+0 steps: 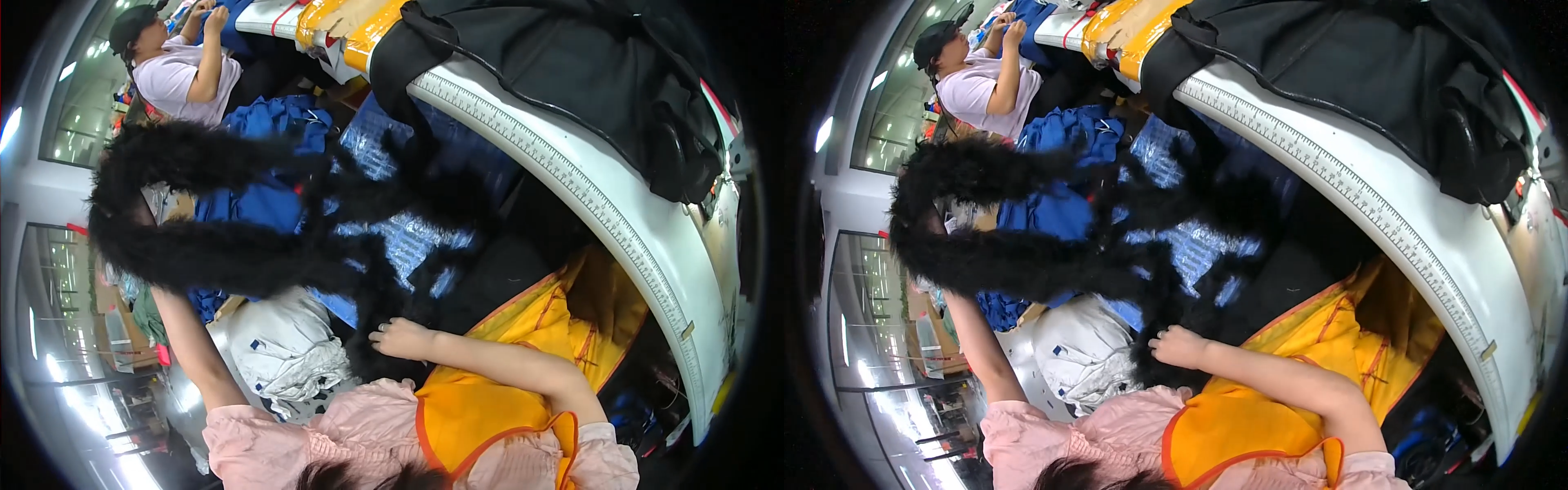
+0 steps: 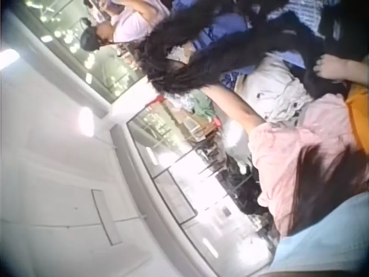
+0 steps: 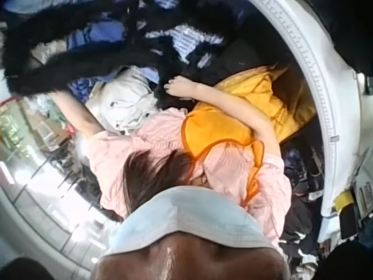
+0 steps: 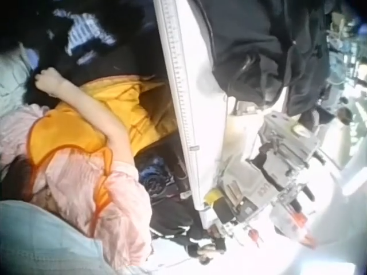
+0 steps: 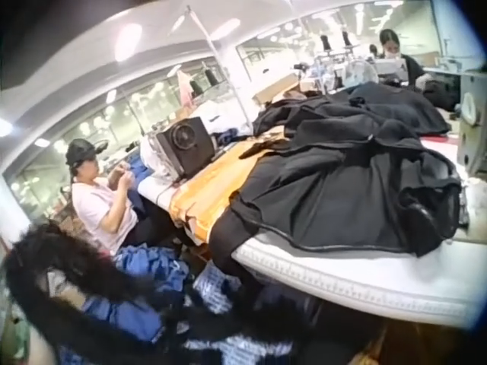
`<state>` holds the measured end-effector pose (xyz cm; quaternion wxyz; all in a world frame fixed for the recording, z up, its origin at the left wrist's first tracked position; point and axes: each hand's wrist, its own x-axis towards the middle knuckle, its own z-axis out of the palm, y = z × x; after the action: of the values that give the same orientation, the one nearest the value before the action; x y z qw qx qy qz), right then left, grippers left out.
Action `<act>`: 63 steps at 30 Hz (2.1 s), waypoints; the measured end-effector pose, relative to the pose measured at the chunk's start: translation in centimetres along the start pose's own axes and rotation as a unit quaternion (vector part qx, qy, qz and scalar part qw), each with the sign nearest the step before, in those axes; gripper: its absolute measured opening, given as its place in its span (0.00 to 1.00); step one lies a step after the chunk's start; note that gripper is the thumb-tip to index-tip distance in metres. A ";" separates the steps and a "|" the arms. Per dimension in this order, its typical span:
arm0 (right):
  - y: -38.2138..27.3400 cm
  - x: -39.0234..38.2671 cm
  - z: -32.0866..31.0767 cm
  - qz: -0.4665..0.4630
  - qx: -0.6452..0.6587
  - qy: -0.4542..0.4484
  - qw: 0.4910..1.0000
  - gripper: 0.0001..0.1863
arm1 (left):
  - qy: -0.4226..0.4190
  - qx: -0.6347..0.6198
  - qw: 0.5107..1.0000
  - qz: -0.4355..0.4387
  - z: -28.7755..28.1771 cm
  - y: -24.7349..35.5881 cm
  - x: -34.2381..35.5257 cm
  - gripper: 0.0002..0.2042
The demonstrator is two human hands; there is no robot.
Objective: Sew black fur trim onto dark fabric using an industrial sewing machine.
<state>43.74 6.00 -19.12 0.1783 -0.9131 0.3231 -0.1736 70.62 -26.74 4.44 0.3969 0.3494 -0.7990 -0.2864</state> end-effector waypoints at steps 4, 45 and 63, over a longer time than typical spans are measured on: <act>-0.4 0.2 0.1 -0.013 -0.002 -0.007 1.000 0.08 | -0.040 0.070 0.996 -0.045 -5.0 -1.5 0.4 0.22; 13.6 -5.0 -8.9 0.302 0.411 0.430 0.745 0.35 | -0.215 -0.350 0.827 -0.384 39.2 1.5 -6.4 0.20; 9.6 -12.6 -11.2 0.172 0.809 0.459 0.325 0.12 | -0.041 -0.485 0.867 0.109 9.3 6.5 7.6 0.22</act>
<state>24.63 4.78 -16.08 0.6781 -0.0173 0.2038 -0.7060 57.31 -27.20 7.71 0.5122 0.0114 -0.6076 -0.6069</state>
